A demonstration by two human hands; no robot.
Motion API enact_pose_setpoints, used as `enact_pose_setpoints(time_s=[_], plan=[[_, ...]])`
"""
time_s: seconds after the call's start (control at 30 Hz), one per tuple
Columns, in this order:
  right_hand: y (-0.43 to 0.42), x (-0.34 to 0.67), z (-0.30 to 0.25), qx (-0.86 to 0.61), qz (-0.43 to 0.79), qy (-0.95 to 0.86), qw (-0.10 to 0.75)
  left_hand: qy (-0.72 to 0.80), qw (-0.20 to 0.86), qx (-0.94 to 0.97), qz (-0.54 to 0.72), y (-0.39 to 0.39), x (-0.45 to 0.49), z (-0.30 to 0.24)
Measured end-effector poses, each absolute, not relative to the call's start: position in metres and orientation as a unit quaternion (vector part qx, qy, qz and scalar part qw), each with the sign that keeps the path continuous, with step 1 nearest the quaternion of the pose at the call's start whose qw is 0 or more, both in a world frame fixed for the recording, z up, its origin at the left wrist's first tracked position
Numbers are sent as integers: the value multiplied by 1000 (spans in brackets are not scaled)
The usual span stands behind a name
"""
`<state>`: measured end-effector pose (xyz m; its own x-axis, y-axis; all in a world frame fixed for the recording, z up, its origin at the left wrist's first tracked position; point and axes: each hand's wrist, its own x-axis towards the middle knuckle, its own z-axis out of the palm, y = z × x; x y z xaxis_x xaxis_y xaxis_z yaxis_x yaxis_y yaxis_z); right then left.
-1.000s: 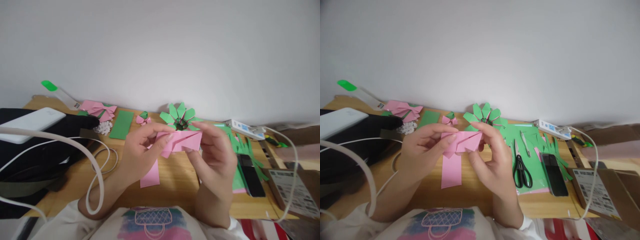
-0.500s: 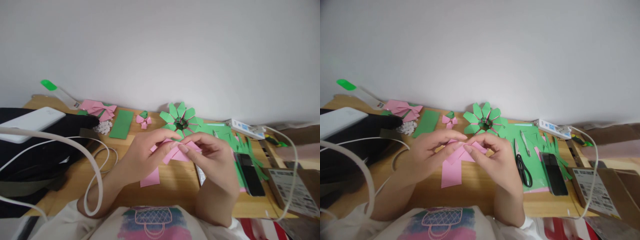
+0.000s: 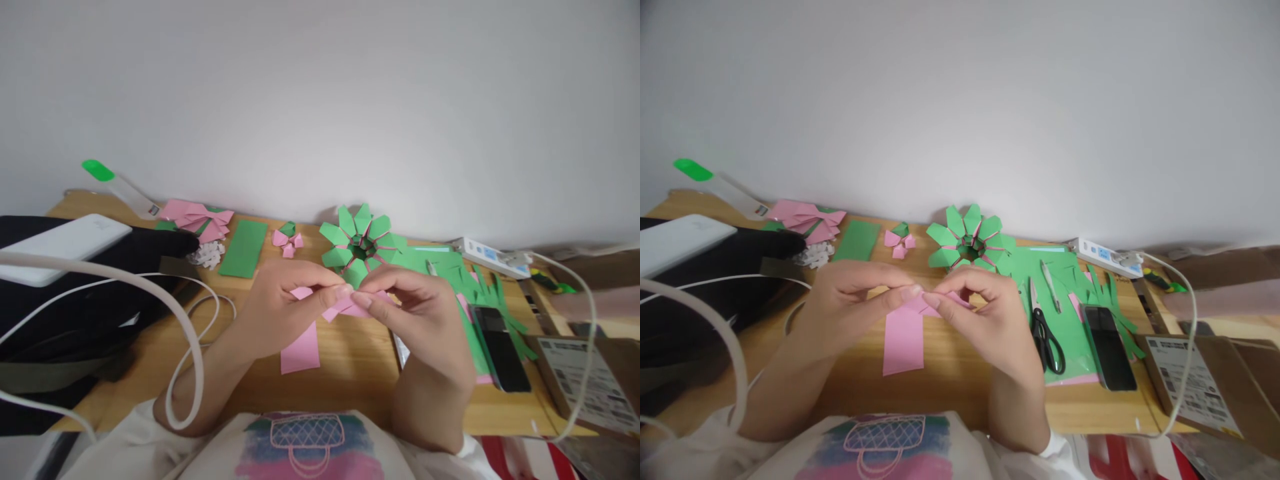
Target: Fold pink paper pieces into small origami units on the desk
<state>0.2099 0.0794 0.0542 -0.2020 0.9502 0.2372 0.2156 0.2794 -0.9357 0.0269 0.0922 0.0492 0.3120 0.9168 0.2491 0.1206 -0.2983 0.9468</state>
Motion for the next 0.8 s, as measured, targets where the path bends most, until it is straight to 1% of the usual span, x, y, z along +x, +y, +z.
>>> enact_pose_setpoints(time_s=[0.1,0.2,0.27,0.33,0.43,0.53,0.63,0.73,0.8], plan=[[79,209,55,-411,406,-676,457,379,418,703,433,92,26,50],[79,209,54,-417,388,-680,462,376,355,740,431,93,27,51],[79,208,53,-434,378,-687,443,370,312,767,421,94,27,51],[79,207,51,-448,375,-693,423,377,303,771,416,96,26,50],[78,206,47,-461,393,-673,426,416,361,704,448,97,25,47],[78,205,43,-466,438,-633,436,453,425,617,483,98,26,43],[79,203,40,-472,468,-590,458,459,471,557,507,102,28,40],[80,200,38,-479,459,-545,513,411,561,538,476,105,29,42],[80,199,37,-479,448,-528,540,382,592,558,438,105,29,45]])
